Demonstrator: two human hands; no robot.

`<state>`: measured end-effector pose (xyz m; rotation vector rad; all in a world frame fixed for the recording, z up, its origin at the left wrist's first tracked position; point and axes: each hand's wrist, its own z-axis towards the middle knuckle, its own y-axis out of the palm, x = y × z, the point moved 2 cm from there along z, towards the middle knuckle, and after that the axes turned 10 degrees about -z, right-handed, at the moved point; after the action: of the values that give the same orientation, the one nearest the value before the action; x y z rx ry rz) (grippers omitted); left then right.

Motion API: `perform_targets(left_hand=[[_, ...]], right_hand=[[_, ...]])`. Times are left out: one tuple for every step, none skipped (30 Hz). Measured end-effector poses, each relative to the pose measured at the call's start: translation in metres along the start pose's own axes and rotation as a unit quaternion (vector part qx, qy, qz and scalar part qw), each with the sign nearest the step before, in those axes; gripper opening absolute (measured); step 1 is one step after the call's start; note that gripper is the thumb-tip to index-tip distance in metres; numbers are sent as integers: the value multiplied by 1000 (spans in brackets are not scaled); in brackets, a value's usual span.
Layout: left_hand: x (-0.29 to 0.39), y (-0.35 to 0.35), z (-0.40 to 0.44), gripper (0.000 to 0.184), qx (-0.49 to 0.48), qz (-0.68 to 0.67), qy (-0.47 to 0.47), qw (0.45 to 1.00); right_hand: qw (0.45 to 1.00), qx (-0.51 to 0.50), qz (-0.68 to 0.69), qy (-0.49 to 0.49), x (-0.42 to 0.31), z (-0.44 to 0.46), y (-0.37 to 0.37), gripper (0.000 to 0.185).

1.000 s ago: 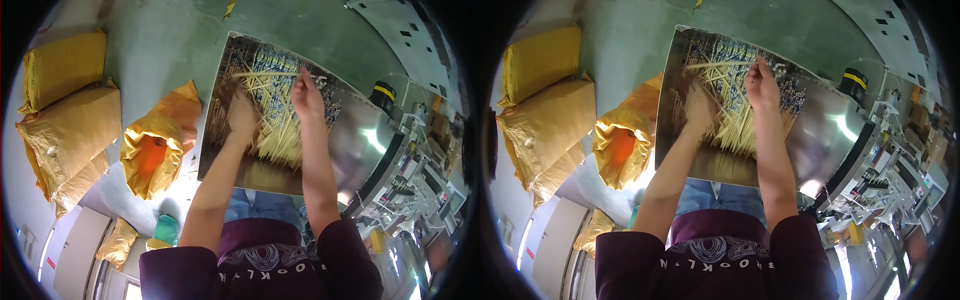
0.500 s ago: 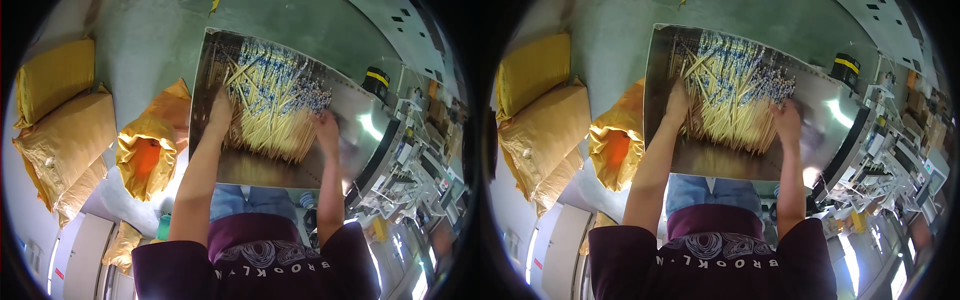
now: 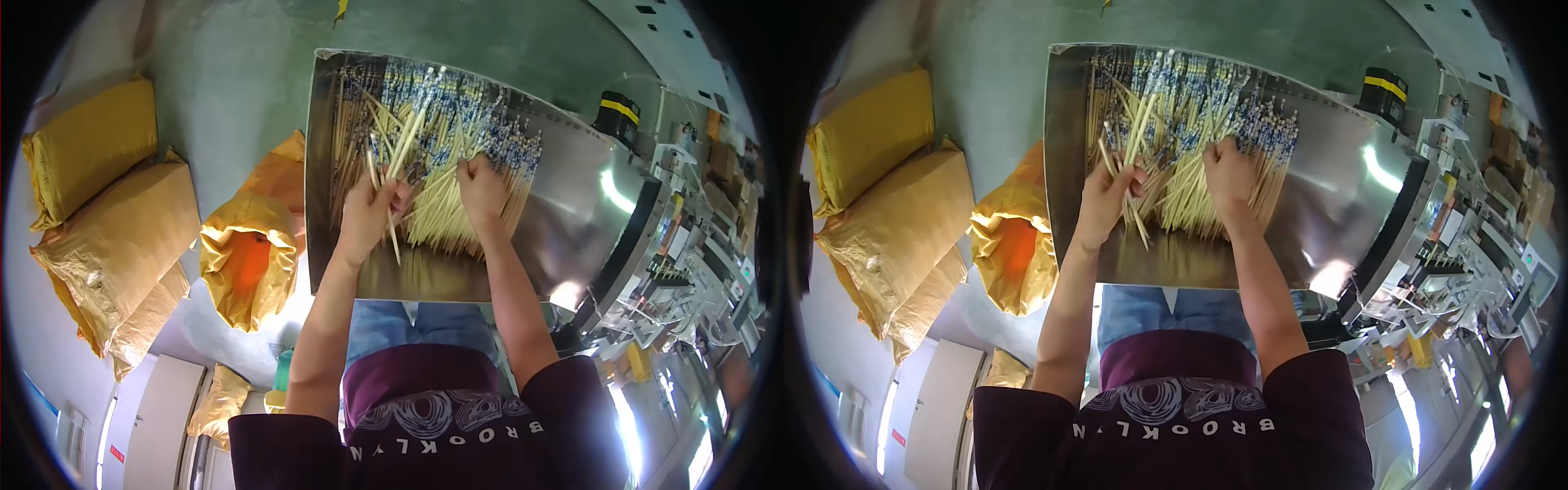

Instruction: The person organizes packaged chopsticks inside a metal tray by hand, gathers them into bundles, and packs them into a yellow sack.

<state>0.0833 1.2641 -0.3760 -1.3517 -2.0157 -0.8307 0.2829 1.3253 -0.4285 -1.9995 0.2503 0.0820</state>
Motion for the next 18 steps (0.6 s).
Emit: perform_targets(left_hand=[[-1,3,-2,19,-60,-141,-35,988],[2,4,-5,23,-92,-160,-75,980],[2,5,-6,23,-92,-161,-74,980],[1,8,-7,23,-94,-210,-102,968],[1,9,-7,24,-96,-258,-129,953],[3,10,-8,24,-102,-268,-131,949],[4,11,-9,24,-103,-267,-131,949],[4,12,-9,25,-112,-257,-129,951],[4,14,-9,25,-120,-248,-127,953],[4,13,-8,26,-143,-251,-130,948],[5,15,-9,26,-143,-252,-130,948],[7,18,-11,29,-139,-276,-143,940],[8,19,-11,31,-134,-300,-155,932],[8,18,-12,34,-142,-302,-160,929],[8,15,-11,34,-139,-301,-159,930],[6,13,-9,35,-142,-320,-157,924],[5,10,-8,35,-145,-339,-155,917],[7,8,-6,34,-153,-329,-160,918]], right_hand=[[1000,4,-3,-1,1,2,-4,36],[995,-56,-81,-28,-2,3,-9,36],[979,-118,-158,-54,-10,2,-17,36],[979,-118,-157,-55,-17,0,-29,36],[980,-138,-137,-32,-29,-2,-47,35],[980,-158,-118,-8,-36,-4,-55,36],[981,-157,-116,-7,-41,-3,-53,36],[985,-112,132,-15,-49,0,-52,35],[926,-62,371,-23,-54,4,-52,33],[927,-62,370,-23,-59,7,-49,33],[925,-90,365,-47,-67,11,-45,32],[922,-118,361,-73,-75,14,-41,31],[917,-147,358,-99,-81,15,-39,29],[911,-141,373,-102,-83,14,-42,28],[910,-143,375,-103,-82,9,-52,28],[906,-137,395,-60,-76,4,-66,28],[901,-130,414,-17,-65,0,-75,28],[907,-102,409,11,-48,-1,-76,29]])
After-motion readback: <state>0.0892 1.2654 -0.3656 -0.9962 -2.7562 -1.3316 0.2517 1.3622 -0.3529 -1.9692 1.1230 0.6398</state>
